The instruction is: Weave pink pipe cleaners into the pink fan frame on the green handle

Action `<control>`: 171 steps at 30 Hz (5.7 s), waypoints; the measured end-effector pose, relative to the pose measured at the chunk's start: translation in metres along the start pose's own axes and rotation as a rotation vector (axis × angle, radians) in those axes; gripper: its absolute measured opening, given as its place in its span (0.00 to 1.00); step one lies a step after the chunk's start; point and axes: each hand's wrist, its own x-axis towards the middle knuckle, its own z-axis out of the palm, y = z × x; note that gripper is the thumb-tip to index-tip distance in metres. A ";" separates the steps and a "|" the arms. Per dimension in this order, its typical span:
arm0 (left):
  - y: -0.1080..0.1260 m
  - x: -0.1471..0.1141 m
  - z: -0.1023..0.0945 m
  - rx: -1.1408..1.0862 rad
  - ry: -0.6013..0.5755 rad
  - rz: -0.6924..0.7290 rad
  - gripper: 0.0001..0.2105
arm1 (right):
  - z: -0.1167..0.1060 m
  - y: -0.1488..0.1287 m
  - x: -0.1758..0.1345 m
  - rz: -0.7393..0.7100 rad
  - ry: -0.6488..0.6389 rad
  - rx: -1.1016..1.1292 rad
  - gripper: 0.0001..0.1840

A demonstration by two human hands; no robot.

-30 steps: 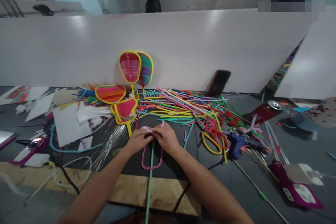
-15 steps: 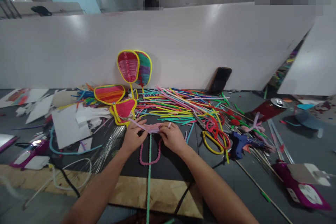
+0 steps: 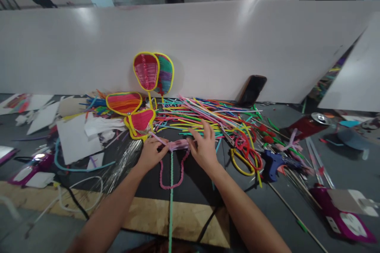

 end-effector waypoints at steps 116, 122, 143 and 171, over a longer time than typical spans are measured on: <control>0.015 0.002 -0.027 -1.466 0.224 -0.550 0.20 | -0.036 0.014 0.021 0.049 -0.604 0.573 0.23; 0.018 0.003 -0.029 -1.409 0.237 -0.594 0.22 | -0.031 0.020 0.018 0.038 -0.593 0.507 0.24; 0.016 -0.006 -0.025 -1.762 -0.158 -0.667 0.12 | -0.024 0.013 0.017 0.306 -0.550 1.021 0.22; 0.019 -0.001 -0.030 -1.667 0.172 -0.824 0.12 | -0.018 -0.015 0.017 0.850 -0.255 1.430 0.17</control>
